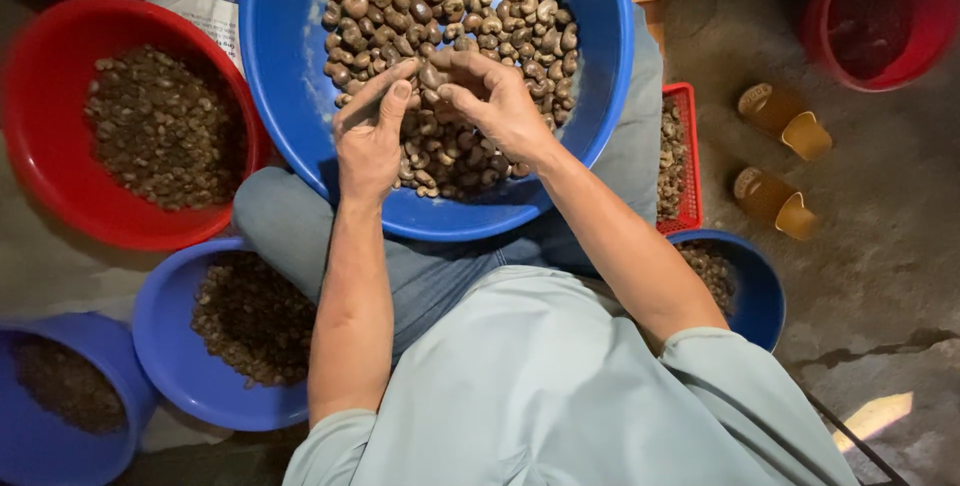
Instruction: Cracking and sorting nuts from a large bowl into smaller containers using a small hand tool
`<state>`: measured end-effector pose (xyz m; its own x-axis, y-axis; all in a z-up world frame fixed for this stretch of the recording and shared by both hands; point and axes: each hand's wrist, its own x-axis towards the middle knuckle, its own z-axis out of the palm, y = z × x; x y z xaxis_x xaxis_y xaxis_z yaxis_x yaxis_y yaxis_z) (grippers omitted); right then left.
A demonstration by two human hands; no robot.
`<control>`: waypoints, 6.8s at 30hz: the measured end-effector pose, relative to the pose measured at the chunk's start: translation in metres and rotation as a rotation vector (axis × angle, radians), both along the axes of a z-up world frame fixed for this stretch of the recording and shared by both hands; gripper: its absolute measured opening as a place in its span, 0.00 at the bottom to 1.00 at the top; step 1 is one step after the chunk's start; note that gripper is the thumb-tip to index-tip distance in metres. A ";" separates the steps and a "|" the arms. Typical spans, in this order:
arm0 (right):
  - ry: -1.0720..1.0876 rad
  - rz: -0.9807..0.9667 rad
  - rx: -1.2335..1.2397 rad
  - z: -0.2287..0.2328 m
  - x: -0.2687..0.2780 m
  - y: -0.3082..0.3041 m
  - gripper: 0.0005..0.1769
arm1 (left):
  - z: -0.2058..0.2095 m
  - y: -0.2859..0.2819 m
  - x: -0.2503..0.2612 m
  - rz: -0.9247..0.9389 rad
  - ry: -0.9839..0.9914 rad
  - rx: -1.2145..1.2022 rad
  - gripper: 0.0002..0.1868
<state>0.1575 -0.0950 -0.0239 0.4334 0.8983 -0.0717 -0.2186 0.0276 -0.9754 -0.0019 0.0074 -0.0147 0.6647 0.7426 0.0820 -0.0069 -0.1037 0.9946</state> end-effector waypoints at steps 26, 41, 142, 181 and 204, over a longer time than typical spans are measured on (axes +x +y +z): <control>-0.509 0.058 -0.120 0.000 0.004 -0.011 0.16 | 0.012 -0.012 0.008 -0.028 0.164 0.110 0.12; -0.629 0.062 -0.167 0.005 0.004 -0.007 0.22 | 0.008 -0.011 0.010 0.065 0.178 0.113 0.09; -1.012 -0.440 -0.763 -0.091 0.087 -0.341 0.15 | -0.010 -0.012 0.004 -0.003 0.354 0.038 0.16; -0.376 0.194 -0.225 -0.048 0.029 0.025 0.19 | -0.005 -0.013 0.010 0.123 0.313 0.085 0.16; -0.622 0.176 -0.159 -0.036 0.025 0.013 0.16 | 0.008 -0.018 0.014 0.142 0.196 0.024 0.17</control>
<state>0.1825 -0.0816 -0.0597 0.2842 0.9587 0.0071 0.3984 -0.1113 -0.9104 0.0118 -0.0110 -0.0063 0.5584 0.8293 -0.0197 0.2028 -0.1134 0.9726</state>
